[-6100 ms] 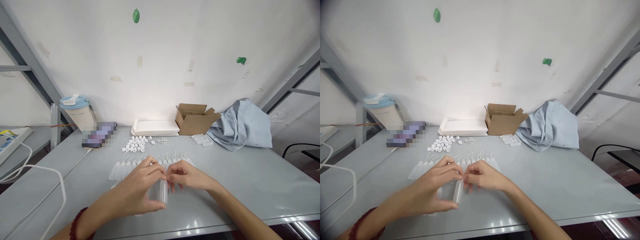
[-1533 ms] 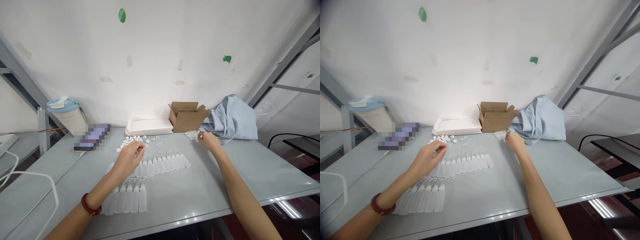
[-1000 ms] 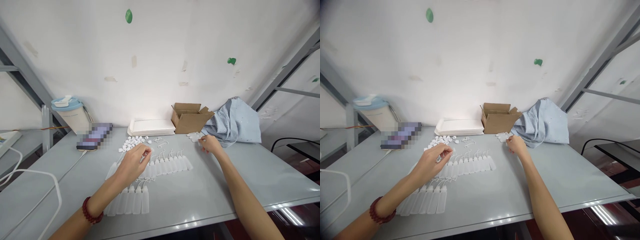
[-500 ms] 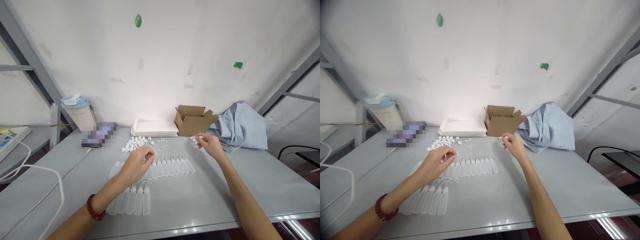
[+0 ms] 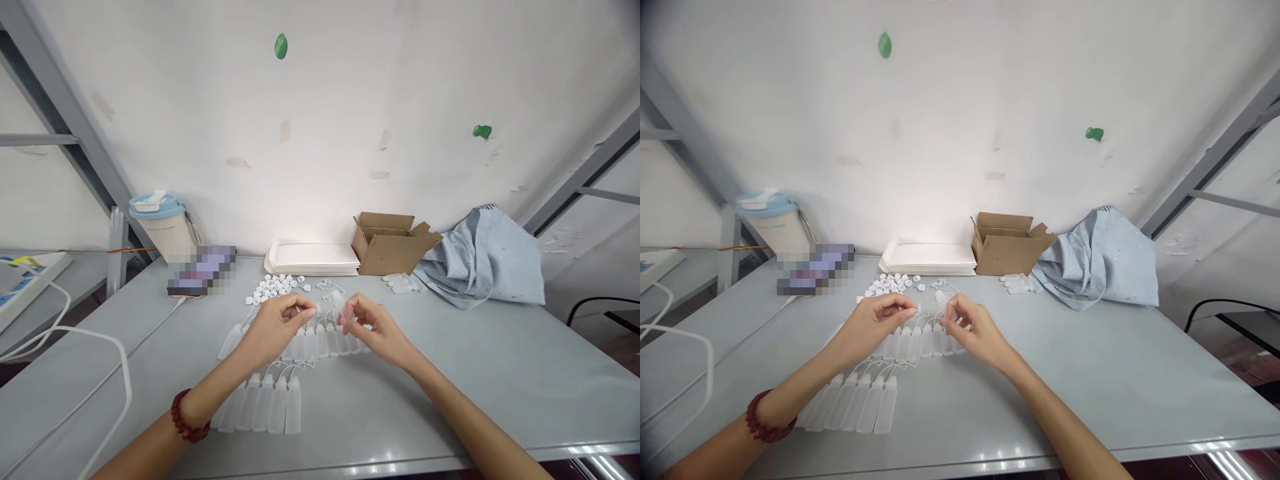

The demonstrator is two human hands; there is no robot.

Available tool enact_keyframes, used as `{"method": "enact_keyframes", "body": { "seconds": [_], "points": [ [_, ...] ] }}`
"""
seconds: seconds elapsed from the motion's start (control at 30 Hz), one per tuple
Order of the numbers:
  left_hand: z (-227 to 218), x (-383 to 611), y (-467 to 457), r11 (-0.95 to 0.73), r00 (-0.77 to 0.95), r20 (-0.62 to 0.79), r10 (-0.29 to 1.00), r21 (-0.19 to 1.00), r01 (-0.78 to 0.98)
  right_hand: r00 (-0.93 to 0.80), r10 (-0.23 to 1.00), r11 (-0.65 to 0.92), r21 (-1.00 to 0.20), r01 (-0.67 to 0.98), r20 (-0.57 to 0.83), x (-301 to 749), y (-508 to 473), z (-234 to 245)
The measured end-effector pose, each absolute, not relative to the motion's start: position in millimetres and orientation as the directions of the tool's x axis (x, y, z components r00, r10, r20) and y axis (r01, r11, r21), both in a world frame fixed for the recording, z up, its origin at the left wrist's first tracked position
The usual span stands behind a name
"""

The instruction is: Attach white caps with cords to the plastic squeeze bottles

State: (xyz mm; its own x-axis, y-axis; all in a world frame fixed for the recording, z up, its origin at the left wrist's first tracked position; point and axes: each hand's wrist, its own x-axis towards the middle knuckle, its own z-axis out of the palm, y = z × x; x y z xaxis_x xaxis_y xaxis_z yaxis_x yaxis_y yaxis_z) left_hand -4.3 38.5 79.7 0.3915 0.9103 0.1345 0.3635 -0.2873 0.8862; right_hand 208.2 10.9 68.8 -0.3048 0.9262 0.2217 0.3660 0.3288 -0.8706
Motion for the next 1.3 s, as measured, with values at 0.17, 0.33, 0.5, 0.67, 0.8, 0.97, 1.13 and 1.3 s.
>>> {"method": "enact_keyframes", "body": {
  "seconds": [0.17, 0.33, 0.5, 0.67, 0.8, 0.97, 1.13, 1.3],
  "points": [
    [85.8, -4.3, 38.1, -0.249, 0.423, 0.116, 0.899, 0.929, 0.274, -0.337, 0.924, 0.301, -0.887, 0.351, 0.18, 203.2, 4.1, 74.6],
    [88.8, -4.2, 36.6, -0.151, 0.432, 0.04, 0.901, 0.963, 0.224, -0.345, 0.918, 0.309, -0.898, 0.314, 0.196, 204.8, 5.0, 75.8],
    [89.0, -2.5, 35.3, -0.103, 0.462, 0.006, 0.887, 0.977, 0.184, -0.356, 0.909, 0.34, -0.881, 0.329, 0.218, 204.4, 6.0, 75.1],
    [88.6, -0.5, 33.5, -0.097, 0.447, -0.006, 0.894, 0.974, 0.207, -0.371, 0.901, 0.36, -0.868, 0.343, 0.226, 204.7, 6.2, 73.8],
    [87.2, -0.2, 33.1, -0.093, 0.454, -0.01, 0.891, 0.974, 0.205, -0.38, 0.894, 0.377, -0.855, 0.355, 0.236, 205.2, 6.1, 73.2],
    [86.4, 0.4, 32.6, -0.114, 0.459, 0.004, 0.888, 0.971, 0.211, -0.379, 0.892, 0.39, -0.842, 0.373, 0.245, 204.9, 5.7, 73.5],
    [88.0, 1.8, 31.1, -0.133, 0.461, 0.019, 0.887, 0.967, 0.218, -0.385, 0.889, 0.398, -0.832, 0.387, 0.247, 204.3, 4.8, 73.6],
    [85.4, 1.1, 31.4, -0.169, 0.468, 0.049, 0.882, 0.961, 0.218, -0.385, 0.89, 0.395, -0.833, 0.388, 0.242, 203.9, 4.4, 72.9]
  ]
}}
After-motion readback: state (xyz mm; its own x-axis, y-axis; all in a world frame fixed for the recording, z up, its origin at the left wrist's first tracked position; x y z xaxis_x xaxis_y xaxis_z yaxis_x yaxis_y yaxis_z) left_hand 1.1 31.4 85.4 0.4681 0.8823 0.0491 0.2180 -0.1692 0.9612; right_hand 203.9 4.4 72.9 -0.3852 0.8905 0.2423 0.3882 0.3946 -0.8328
